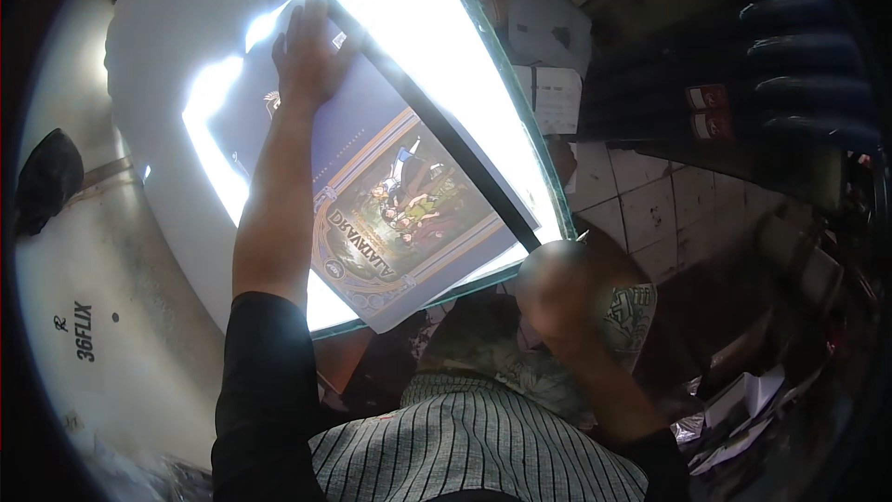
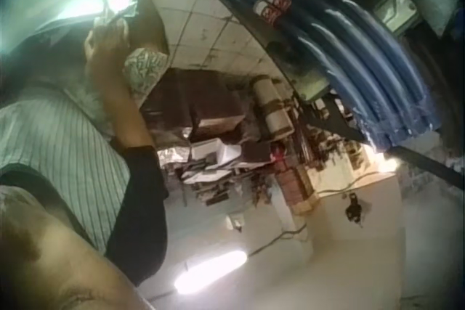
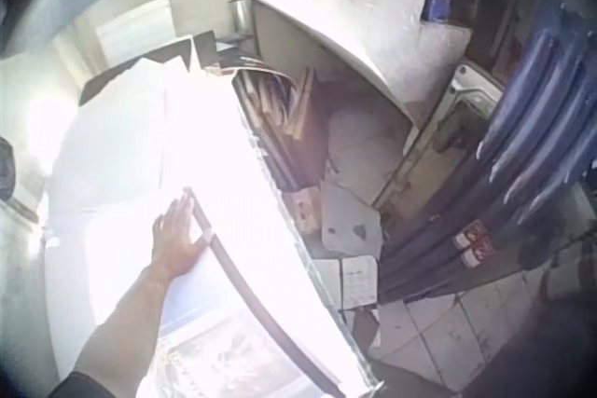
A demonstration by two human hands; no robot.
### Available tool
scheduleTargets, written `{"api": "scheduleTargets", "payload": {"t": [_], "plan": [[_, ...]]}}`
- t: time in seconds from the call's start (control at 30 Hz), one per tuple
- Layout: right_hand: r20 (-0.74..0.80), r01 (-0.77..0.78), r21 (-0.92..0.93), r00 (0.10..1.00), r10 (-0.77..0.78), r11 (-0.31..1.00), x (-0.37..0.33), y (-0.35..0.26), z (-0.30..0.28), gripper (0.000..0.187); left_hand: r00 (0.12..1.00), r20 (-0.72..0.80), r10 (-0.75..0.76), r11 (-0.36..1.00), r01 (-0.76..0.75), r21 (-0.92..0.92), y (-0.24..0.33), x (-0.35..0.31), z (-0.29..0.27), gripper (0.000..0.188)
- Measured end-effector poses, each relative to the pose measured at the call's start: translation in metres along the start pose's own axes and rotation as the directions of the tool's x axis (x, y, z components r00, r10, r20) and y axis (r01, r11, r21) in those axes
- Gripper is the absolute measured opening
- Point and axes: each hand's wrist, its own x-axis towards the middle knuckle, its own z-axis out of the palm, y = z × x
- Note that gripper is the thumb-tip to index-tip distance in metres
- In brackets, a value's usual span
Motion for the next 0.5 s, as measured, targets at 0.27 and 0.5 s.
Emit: {"api": "scheduleTargets", "payload": {"t": [0.27, 0.5], "plan": [[-0.036, 0.017, -0.014, 0.999, -0.018, 1.0, 0.002, -0.001, -0.002, 0.043, 0.99, -0.127, 0.06, 0.995, -0.049, 0.086, -0.019, 0.002, 0.021, 0.088], [-0.005, 0.036, -0.004, 0.999, -0.036, 0.999, -0.005, 0.004, 0.002, 0.044, 0.994, -0.1, 0.031, 0.999, -0.029, 0.022, -0.006, 0.0, 0.026, 0.088]]}}
